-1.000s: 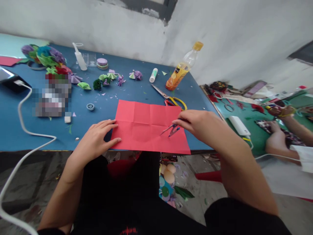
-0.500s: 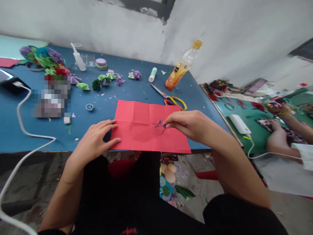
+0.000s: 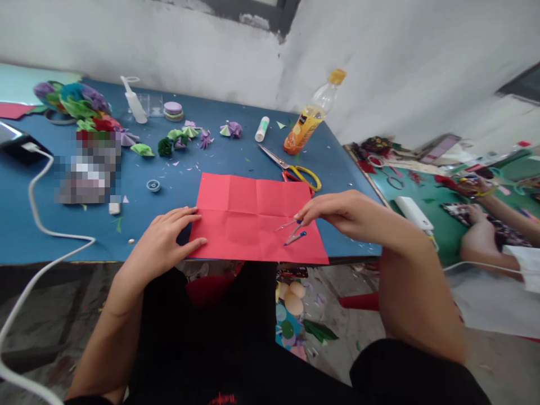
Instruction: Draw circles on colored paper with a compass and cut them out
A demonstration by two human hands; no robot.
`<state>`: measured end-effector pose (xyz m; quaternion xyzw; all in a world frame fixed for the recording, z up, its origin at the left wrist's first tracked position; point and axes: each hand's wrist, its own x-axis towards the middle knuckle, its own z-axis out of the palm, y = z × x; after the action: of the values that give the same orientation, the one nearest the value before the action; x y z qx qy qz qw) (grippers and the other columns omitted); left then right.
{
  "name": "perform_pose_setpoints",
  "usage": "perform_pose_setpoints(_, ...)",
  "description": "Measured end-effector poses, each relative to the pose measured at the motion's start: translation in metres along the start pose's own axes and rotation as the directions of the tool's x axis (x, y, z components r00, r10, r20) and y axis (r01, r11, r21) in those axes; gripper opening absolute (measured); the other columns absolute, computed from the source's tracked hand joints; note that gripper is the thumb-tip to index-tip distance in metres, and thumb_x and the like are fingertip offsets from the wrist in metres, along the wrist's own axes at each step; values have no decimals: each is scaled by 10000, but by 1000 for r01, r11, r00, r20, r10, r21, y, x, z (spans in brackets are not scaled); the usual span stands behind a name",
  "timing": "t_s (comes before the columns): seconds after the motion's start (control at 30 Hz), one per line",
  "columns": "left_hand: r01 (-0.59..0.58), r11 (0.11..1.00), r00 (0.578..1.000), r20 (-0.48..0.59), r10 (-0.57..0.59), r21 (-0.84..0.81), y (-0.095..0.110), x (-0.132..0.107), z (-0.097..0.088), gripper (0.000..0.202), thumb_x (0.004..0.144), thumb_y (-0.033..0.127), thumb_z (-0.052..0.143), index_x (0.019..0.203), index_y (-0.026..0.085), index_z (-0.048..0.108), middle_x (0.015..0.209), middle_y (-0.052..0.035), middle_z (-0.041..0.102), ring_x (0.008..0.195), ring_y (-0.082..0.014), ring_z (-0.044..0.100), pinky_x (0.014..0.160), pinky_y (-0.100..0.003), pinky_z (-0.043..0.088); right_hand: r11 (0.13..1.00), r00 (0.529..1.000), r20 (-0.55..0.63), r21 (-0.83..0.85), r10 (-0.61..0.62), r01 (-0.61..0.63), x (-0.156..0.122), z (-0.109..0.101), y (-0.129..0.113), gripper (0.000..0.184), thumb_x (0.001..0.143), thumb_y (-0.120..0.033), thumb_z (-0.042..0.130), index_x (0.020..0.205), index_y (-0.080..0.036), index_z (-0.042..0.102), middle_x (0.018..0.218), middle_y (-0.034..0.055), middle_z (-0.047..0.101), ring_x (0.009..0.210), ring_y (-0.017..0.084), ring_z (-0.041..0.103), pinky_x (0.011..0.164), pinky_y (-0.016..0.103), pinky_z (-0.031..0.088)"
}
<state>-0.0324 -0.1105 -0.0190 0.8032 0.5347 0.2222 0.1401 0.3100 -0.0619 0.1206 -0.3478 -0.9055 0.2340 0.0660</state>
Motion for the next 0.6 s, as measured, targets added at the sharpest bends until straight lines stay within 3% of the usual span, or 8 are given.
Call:
perform_pose_setpoints(0.23, 5, 1000, 1000, 2, -5, -2, -1, 0, 0, 542, 868, 606, 504, 1216, 198, 586, 1375, -106, 550, 1283, -285, 487, 1082, -478, 374, 1000, 1000, -18, -3, -7, 7, 12, 3, 4, 402, 710, -12, 323, 777, -221, 660, 822, 14, 726, 884, 153, 685, 769, 292, 533)
perform_pose_setpoints(0.4, -2, 1000, 1000, 1, 2, 1, 1, -1, -1, 531, 874, 588, 510, 1219, 191, 585, 1374, -104, 552, 1280, -284, 490, 1083, -474, 373, 997, 998, -61, 71, 5, -1, 7, 10, 1, 391, 780, -4, 340, 931, -186, 652, 916, 45, 729, 885, 141, 687, 790, 282, 540)
perform_pose_setpoints(0.6, -17, 1000, 1000, -8, 17, 3, 1, -1, -1, 546, 875, 599, 506, 1219, 181, 580, 1367, -115, 556, 1280, -283, 489, 1080, -470, 372, 976, 987, -132, 181, -95, 118, -4, 25, -1, 402, 823, 14, 335, 1010, -201, 618, 902, 26, 711, 864, 118, 682, 792, 257, 546)
